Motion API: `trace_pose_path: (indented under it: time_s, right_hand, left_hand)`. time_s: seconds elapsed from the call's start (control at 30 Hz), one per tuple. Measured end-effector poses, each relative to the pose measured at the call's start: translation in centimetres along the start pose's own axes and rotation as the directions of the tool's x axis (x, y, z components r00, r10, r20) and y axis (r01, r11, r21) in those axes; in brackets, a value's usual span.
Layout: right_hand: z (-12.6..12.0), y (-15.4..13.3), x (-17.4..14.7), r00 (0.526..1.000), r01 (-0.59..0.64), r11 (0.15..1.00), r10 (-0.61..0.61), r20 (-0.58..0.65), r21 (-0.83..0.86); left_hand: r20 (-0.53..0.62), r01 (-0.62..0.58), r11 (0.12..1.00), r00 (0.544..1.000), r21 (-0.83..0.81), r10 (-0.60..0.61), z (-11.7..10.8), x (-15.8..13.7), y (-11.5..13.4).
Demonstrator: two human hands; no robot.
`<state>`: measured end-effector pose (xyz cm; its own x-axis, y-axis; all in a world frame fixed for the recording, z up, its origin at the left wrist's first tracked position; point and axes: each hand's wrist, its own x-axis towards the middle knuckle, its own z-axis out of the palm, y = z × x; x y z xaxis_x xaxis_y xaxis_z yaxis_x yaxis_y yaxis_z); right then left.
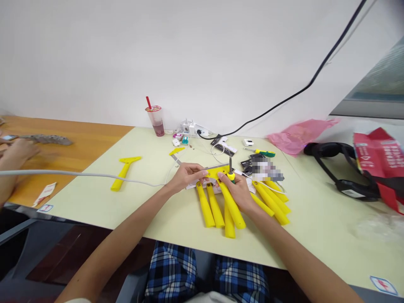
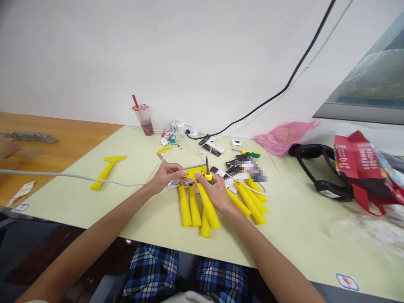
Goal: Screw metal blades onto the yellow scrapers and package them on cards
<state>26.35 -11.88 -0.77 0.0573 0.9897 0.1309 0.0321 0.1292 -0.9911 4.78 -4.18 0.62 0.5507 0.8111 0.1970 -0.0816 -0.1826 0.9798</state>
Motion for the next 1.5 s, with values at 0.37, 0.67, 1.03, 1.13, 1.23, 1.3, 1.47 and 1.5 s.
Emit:
trace_pose_path:
  time_s: [0.37, 0.67, 1.03, 1.13, 1.23, 1.3, 1.47, 1.5]
  right_hand:
    - [0.0, -1.3, 0.3, 0.966, -0.175, 0.974, 0.197, -0.165, 0.141]
    - [0.2, -1.4, 0.1, 0.96, -0.211, 0.971, 0.228, -0.163, 0.116]
    - [0.3, -1.0, 0.0, 0.974, -0.153, 0.987, 0.158, -0.162, 0.04]
    - [0.3, -1.0, 0.0, 0.977, -0.151, 0.988, 0.152, -0.152, 0.015]
    - [0.3, -1.1, -0.1, 0.978, -0.149, 0.989, 0.145, -0.149, -0.017]
    - [0.3, -1.0, -0.1, 0.977, -0.15, 0.988, 0.144, -0.158, -0.031]
    - [0.3, -0.9, -0.1, 0.979, -0.126, 0.991, 0.117, -0.164, -0.045]
    - [0.3, -1.0, -0.1, 0.98, -0.127, 0.991, 0.118, -0.163, -0.043]
  left_hand:
    - [-0.207, 0.064, 0.593, 0.962, 0.803, 0.176, -10.5, 1.3, -2.2]
    - [-0.171, 0.131, 0.572, 0.985, 0.81, 0.016, -12.1, 0.9, -2.6]
    - [-0.102, 0.115, 0.65, 0.993, 0.752, -0.058, -12.0, 1.0, -3.1]
    - [-0.095, 0.097, 0.646, 0.995, 0.757, -0.038, -11.3, 1.1, -3.0]
    - [-0.09, 0.075, 0.638, 0.996, 0.767, -0.008, -10.4, 1.1, -3.1]
    - [-0.097, 0.07, 0.628, 0.995, 0.775, 0.008, -9.9, 1.2, -3.1]
    - [-0.123, 0.081, 0.649, 0.992, 0.756, 0.019, -9.1, 1.2, -3.1]
    - [-0.131, 0.083, 0.66, 0.991, 0.746, 0.023, -9.1, 1.1, -3.1]
